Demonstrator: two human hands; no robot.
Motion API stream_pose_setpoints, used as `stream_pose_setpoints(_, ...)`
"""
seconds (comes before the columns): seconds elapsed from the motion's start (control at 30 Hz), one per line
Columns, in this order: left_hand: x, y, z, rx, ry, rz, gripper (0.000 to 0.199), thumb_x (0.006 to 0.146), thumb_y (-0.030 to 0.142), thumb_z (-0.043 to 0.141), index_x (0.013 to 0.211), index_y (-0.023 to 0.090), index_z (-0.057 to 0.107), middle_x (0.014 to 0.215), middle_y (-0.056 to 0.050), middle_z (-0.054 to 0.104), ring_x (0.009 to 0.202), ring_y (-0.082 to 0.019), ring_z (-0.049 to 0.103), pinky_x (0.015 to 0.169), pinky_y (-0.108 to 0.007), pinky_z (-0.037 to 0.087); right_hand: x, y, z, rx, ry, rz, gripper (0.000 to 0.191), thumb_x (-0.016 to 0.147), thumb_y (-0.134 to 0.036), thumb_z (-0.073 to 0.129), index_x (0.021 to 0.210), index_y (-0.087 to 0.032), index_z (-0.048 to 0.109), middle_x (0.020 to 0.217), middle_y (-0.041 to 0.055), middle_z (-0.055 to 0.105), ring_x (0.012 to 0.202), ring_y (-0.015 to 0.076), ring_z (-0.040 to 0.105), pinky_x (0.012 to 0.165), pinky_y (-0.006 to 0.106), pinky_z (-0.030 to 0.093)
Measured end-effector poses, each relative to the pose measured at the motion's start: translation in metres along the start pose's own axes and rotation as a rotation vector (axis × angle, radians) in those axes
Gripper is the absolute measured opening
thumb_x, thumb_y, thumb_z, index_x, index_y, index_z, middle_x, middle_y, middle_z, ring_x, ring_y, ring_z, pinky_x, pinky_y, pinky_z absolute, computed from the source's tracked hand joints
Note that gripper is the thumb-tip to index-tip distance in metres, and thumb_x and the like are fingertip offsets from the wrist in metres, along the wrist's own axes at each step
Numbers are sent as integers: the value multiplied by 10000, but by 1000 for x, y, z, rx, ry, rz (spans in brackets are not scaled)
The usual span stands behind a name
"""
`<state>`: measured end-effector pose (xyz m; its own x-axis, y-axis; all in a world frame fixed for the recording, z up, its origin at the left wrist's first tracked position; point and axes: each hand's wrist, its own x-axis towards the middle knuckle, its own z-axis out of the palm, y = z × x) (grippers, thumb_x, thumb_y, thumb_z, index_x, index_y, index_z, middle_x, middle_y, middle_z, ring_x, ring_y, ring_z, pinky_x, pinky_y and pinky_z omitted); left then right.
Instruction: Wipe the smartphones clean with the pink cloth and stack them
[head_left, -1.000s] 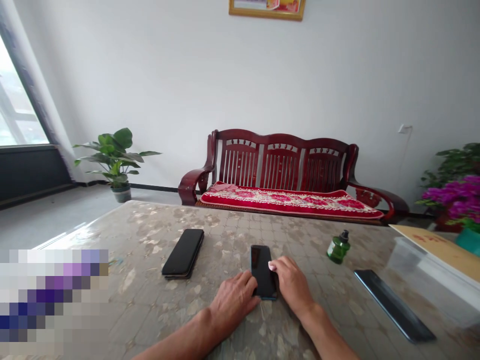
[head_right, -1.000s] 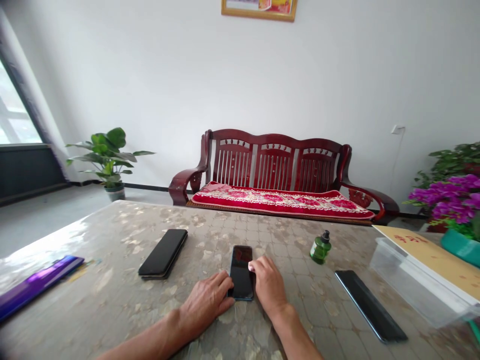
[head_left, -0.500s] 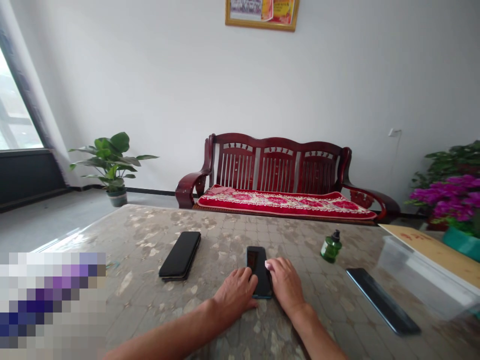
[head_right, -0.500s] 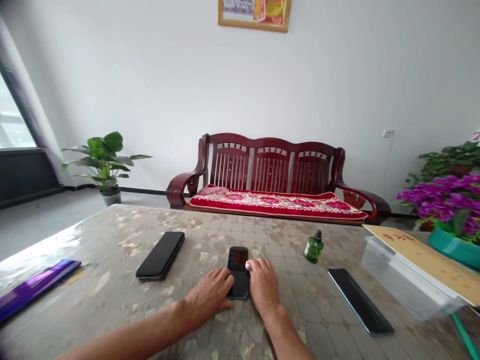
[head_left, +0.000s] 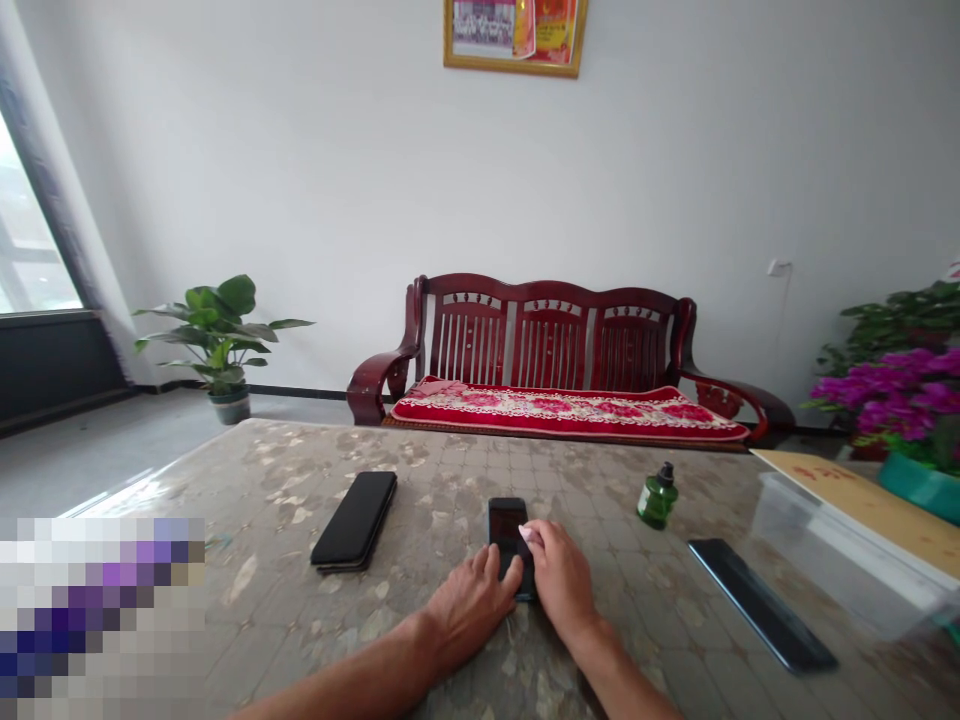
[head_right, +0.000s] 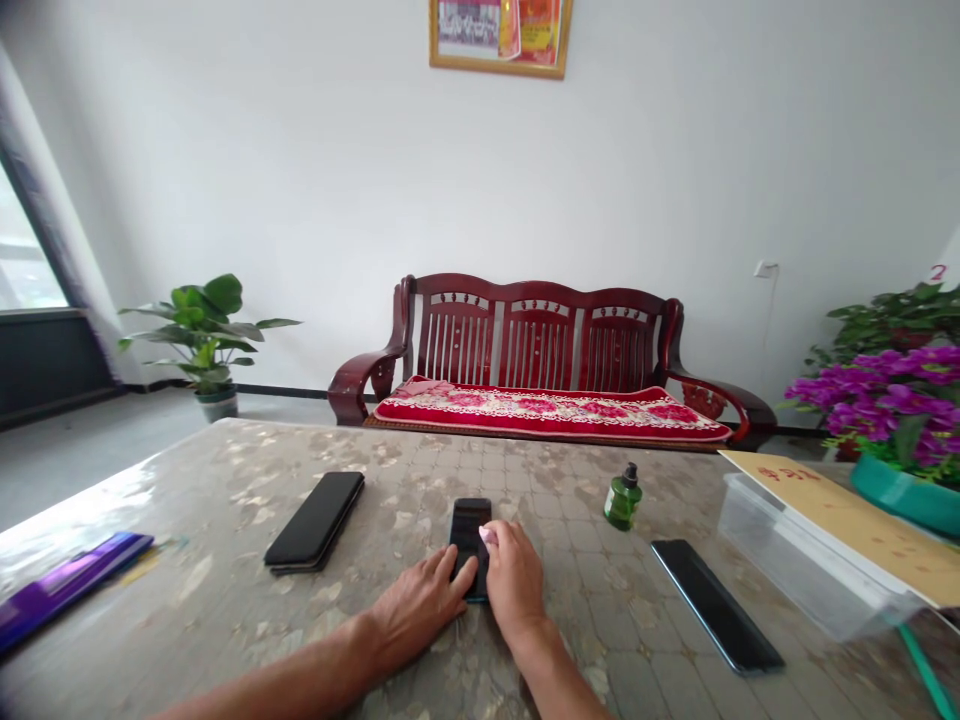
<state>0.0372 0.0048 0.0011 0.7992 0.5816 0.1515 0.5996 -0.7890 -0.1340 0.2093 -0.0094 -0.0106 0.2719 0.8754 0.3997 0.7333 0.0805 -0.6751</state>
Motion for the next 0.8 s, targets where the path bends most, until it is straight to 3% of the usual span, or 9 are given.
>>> stream_pose_setpoints(0.17, -2, -2, 4, 14, 30, -20, 532, 908, 129, 510, 1418, 178, 368, 1255, -211, 574, 1083, -302, 623, 844, -389, 554, 3, 4, 6, 262, 36, 168, 259, 875, -377, 425, 929, -211, 617, 900, 73, 699, 820, 228, 650, 721, 324, 492)
stream_pose_setpoints(0.37, -4, 0, 5, 22, 11, -31, 543, 912, 119, 474, 1441, 148, 351, 1281, -220, 575, 1058, -292, 645, 846, -390, 561, 2, -7, 10, 553, 43, 266, 348, 784, -449, 495, 931, -158, 613, 780, 61, 680, 685, 213, 637, 593, 295, 515)
stream_pose_setpoints(0.47, -4, 4, 1, -27, -2, -116, 541, 901, 101, 460, 1433, 111, 364, 1273, -210, 590, 1053, -273, 650, 875, -386, 547, -2, -18, 10, 633, 58, 268, 360, 759, -465, 546, 932, -160, 627, 843, 69, 692, 766, 224, 642, 651, 303, 525)
stream_pose_setpoints(0.57, -2, 4, -12, -134, 17, -202, 507, 889, 193, 534, 1378, 106, 429, 1188, -166, 650, 1041, -268, 654, 898, -384, 529, -5, -31, 9, 720, 48, 281, 347, 738, -457, 602, 921, -165, 644, 842, 63, 694, 765, 225, 635, 651, 302, 523)
stream_pose_setpoints(0.67, -1, -1, -26, -226, -15, -305, 252, 933, 225, 487, 1154, 153, 584, 1002, -94, 719, 933, -254, 694, 814, -351, 542, -7, -39, 10, 803, -16, 258, 319, 759, -462, 620, 891, -173, 646, 795, 42, 678, 698, 205, 620, 611, 291, 514)
stream_pose_setpoints(0.73, -1, -6, -32, -266, -36, -350, 204, 968, 205, 427, 1050, 177, 611, 935, -63, 734, 888, -235, 709, 757, -309, 537, -6, -39, 9, 769, -49, 194, 293, 807, -455, 579, 890, -180, 639, 783, 35, 669, 676, 195, 615, 592, 283, 507)
stream_pose_setpoints(0.8, -4, -10, -34, -301, -27, -372, 214, 989, 222, 409, 1037, 198, 616, 927, -44, 741, 882, -218, 714, 732, -277, 521, -3, -36, 6, 634, 3, 91, 239, 850, -396, 529, 905, -188, 636, 785, 33, 664, 679, 189, 613, 598, 280, 503)
